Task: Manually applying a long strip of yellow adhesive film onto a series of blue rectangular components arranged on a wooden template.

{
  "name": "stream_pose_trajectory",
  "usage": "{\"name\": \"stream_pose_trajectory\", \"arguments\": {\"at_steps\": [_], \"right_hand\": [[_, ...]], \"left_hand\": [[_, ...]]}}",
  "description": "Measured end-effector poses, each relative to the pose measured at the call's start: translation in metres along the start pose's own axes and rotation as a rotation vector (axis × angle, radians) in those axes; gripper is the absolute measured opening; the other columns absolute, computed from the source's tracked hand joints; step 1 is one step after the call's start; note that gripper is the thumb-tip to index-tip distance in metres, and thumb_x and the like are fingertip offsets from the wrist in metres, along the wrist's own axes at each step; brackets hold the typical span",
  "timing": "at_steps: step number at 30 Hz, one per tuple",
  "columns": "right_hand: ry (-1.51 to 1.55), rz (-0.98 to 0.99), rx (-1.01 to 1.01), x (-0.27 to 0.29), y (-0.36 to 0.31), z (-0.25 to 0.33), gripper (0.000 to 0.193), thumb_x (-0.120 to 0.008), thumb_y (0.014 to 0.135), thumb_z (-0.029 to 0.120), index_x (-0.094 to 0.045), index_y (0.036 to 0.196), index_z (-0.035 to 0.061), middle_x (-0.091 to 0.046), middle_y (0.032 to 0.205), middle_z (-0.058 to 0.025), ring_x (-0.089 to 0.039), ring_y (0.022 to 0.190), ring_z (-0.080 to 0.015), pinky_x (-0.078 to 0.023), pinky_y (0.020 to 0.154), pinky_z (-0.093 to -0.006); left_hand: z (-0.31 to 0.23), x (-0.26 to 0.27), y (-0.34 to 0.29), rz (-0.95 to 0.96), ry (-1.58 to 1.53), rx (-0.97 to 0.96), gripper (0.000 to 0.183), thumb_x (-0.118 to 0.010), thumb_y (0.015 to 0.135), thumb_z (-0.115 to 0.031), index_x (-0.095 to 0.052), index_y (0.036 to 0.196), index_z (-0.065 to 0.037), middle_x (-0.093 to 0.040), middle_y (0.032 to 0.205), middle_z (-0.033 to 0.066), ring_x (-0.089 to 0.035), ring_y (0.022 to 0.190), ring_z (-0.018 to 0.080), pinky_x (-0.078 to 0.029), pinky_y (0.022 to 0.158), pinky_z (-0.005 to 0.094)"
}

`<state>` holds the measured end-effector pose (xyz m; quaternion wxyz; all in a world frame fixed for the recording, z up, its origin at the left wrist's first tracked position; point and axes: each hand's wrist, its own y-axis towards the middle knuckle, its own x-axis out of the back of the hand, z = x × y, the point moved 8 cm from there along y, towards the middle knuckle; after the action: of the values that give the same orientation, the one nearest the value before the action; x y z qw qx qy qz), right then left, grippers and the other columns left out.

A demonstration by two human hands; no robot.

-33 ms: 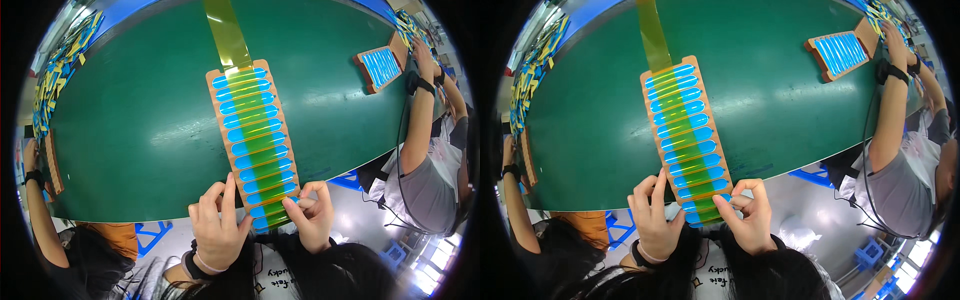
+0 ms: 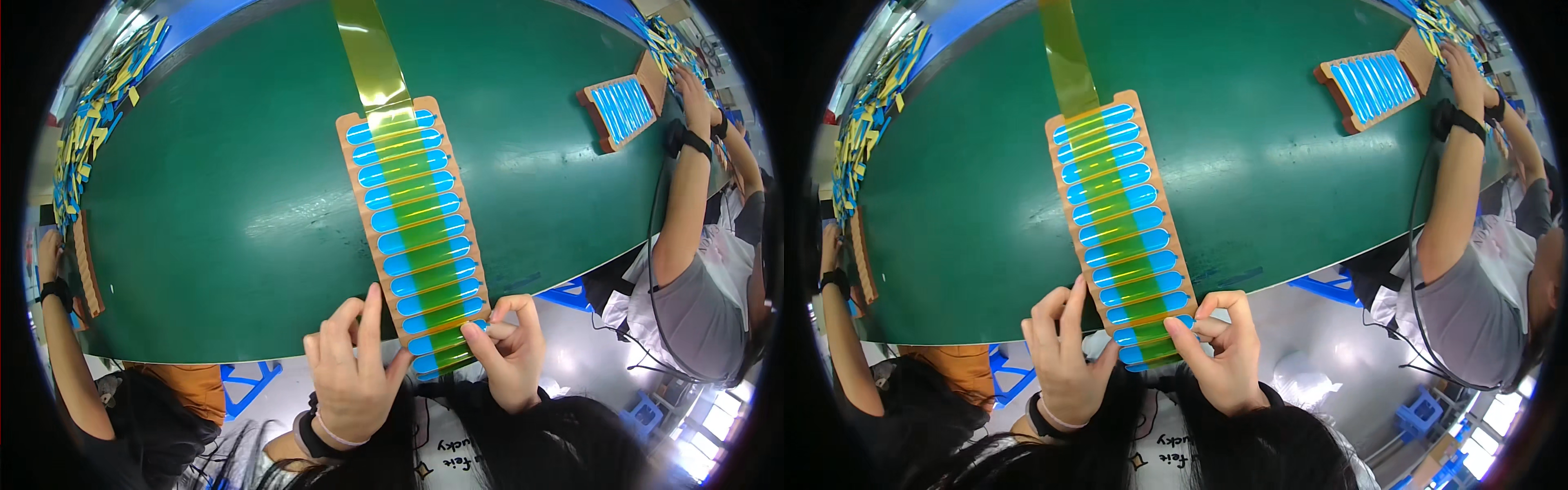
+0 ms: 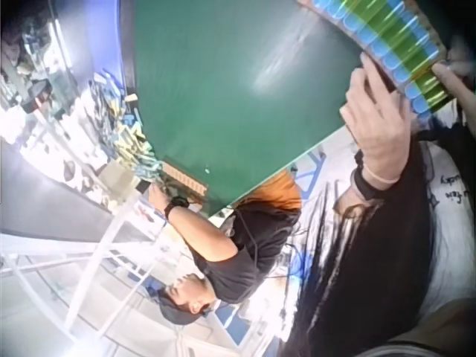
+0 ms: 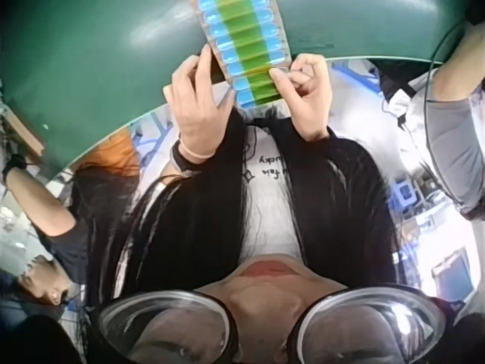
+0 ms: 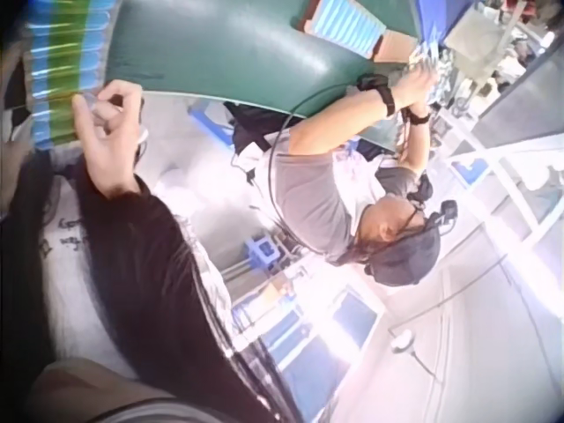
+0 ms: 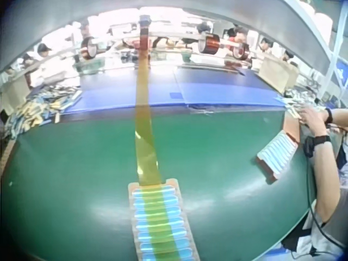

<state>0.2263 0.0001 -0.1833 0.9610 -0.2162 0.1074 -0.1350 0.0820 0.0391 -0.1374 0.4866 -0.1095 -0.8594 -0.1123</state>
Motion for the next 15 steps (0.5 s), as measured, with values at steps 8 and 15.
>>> {"name": "stream_pose_trajectory", "arguments": {"at_steps": [8, 15], "right_hand": [[-0.033, -0.034, -0.002, 0.002, 0.003, 0.001, 0.027, -0.056, 0.079, -0.003, -0.032, 0.089, 0.0035, -0.057, 0.062, -0.0039, -0.049, 0.059, -0.0012, -0.034, 0.051, -0.0136], [-0.053, -0.095, 0.016, 0.003, 0.002, 0.003, 0.026, -0.056, 0.079, -0.002, -0.033, 0.089, 0.0035, -0.059, 0.065, -0.0048, -0.050, 0.059, -0.0012, -0.034, 0.051, -0.0133]], "left_hand": [[-0.011, 0.019, -0.007, -0.167, 0.162, -0.553, 0.031, -0.059, 0.069, -0.005, -0.046, 0.093, -0.018, -0.054, 0.106, -0.0046, -0.043, 0.080, 0.0138, -0.033, 0.064, 0.0257], [-0.020, 0.012, -0.005, -0.065, 0.223, -0.642, 0.029, -0.060, 0.070, -0.008, -0.041, 0.091, -0.018, -0.053, 0.113, -0.0050, -0.044, 0.084, 0.0159, -0.035, 0.065, 0.0240]]}}
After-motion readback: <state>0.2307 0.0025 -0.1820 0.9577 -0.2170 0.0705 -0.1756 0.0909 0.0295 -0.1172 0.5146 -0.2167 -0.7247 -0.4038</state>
